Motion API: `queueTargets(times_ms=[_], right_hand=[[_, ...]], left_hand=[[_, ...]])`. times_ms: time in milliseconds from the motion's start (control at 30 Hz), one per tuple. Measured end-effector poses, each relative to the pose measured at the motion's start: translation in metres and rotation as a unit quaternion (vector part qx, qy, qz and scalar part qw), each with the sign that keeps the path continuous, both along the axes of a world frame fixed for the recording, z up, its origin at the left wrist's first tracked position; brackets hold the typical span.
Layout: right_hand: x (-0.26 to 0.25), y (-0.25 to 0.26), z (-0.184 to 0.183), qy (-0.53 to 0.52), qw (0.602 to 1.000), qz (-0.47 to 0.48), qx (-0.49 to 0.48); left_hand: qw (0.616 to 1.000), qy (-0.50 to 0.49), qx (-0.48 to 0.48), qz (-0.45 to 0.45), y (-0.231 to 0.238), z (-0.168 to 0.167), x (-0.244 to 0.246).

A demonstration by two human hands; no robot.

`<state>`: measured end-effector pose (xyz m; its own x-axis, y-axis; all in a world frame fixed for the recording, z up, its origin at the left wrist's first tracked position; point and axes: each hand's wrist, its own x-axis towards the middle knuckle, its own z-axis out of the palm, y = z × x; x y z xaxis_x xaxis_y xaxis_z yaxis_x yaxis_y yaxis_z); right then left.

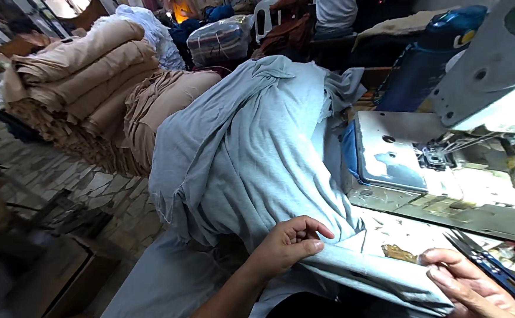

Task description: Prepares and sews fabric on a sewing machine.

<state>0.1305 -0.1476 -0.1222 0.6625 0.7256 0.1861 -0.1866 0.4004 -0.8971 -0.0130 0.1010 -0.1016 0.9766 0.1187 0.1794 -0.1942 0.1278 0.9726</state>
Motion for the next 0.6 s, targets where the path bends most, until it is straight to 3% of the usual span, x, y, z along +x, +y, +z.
queueTargets(times_ms=[600], right_hand=[[-0.006, 0.004, 0.003, -0.006, 1.0, 0.006, 0.02]], left_hand=[[1.0, -0.02, 0.0, -0.002, 0.005, 0.0, -0.013]])
